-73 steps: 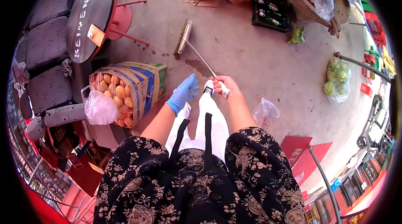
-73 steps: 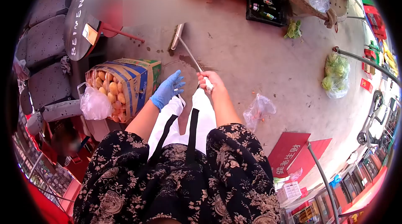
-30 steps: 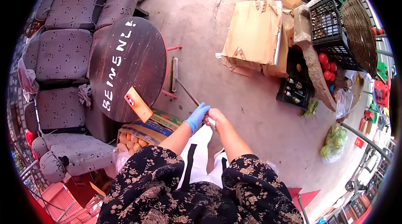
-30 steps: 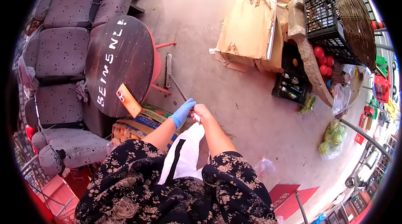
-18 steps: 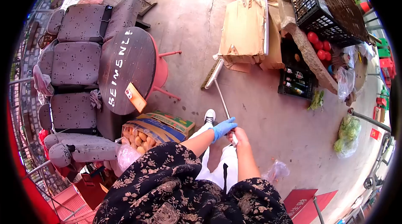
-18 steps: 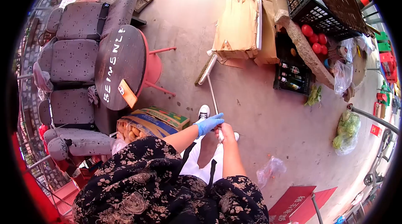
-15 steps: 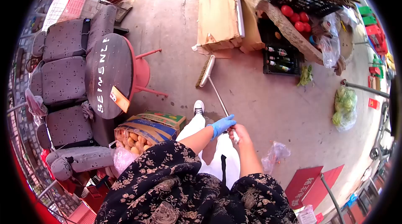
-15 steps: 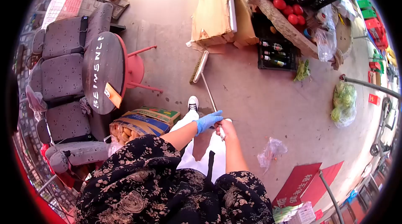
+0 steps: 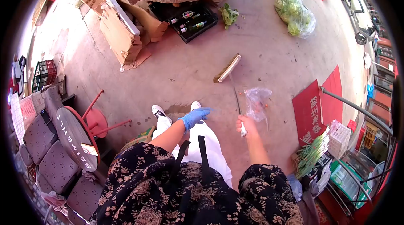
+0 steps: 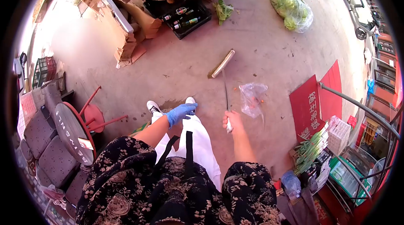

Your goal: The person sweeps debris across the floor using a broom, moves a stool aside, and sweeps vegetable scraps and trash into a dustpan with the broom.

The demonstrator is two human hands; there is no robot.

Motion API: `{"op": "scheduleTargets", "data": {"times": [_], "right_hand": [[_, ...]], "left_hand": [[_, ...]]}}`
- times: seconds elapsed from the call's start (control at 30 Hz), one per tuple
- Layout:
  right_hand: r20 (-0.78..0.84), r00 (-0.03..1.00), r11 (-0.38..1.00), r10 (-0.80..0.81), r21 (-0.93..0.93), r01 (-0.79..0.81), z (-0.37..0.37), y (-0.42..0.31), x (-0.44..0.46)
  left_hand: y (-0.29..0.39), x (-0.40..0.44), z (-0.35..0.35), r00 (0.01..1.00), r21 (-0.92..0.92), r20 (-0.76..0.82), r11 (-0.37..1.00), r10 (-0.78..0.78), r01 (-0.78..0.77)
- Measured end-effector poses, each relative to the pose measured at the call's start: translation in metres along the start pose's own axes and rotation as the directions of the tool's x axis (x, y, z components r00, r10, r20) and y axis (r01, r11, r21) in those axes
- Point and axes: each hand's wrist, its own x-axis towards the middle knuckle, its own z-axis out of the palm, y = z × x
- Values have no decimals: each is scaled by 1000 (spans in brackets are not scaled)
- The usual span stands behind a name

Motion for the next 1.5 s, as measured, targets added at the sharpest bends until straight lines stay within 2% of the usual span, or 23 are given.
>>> {"op": "scheduleTargets", "data": {"times": [0.1, 0.23, 0.33, 0.37, 0.47, 0.53, 0.6, 0.73, 0.83, 0.93, 0.97, 1.03, 1.1, 1.2, 1.33, 1.5], "right_hand": [[-82, 995, 994, -54, 91, 62, 48, -6, -28], [200, 979, 983, 32, 173, -68, 63, 1, -38], [348, 932, 977, 104, 142, -162, 90, 5, -38], [352, 927, 978, 129, 108, -177, 102, 5, -37], [382, 898, 976, 217, -76, -203, 153, 11, -35], [411, 876, 958, 252, -234, -166, 191, 19, -38], [401, 874, 916, 274, -385, -111, 233, 29, -46], [378, 871, 766, 315, -643, 2, 324, 40, -60], [341, 870, 674, 356, -739, 13, 401, 49, -69], [282, 890, 578, 358, -816, 25, 473, 70, -69], [271, 893, 539, 360, -842, 38, 502, 81, -69], [284, 883, 473, 373, -877, 82, 559, 103, -68], [298, 865, 453, 403, -886, 94, 607, 123, -61], [293, 848, 442, 443, -894, 78, 674, 144, -60], [295, 814, 436, 500, -898, 58, 753, 150, -67], [322, 781, 456, 535, -888, 54, 837, 144, -66]], "left_hand": [[5, 7, -12, 998, -42, -57, 999, -9, 7], [13, -6, -23, 996, -177, -45, 981, 72, -78], [30, -47, -26, 976, -269, -161, 945, 150, -189], [34, -56, -29, 950, -359, -249, 893, 190, -273], [26, -89, -54, 882, -332, -393, 854, 262, -402], [21, -119, -79, 878, -259, -408, 890, 250, -374], [9, -144, -109, 870, -344, -440, 854, 222, -391], [-15, -206, -179, 794, -353, -527, 772, 303, -529], [-25, -257, -238, 771, -445, -594, 705, 230, -553], [-56, -301, -301, 694, -454, -659, 584, 290, -674], [-58, -326, -319, 686, -499, -693, 539, 223, -679], [-78, -357, -358, 667, -542, -718, 444, 196, -714], [-76, -407, -384, 654, -571, -740, 367, 158, -735], [-99, -433, -427, 577, -506, -810, 377, 102, -776], [-103, -464, -461, 505, -475, -859, 234, 84, -848], [-92, -481, -503, 528, -524, -848, 91, 36, -847]]}}
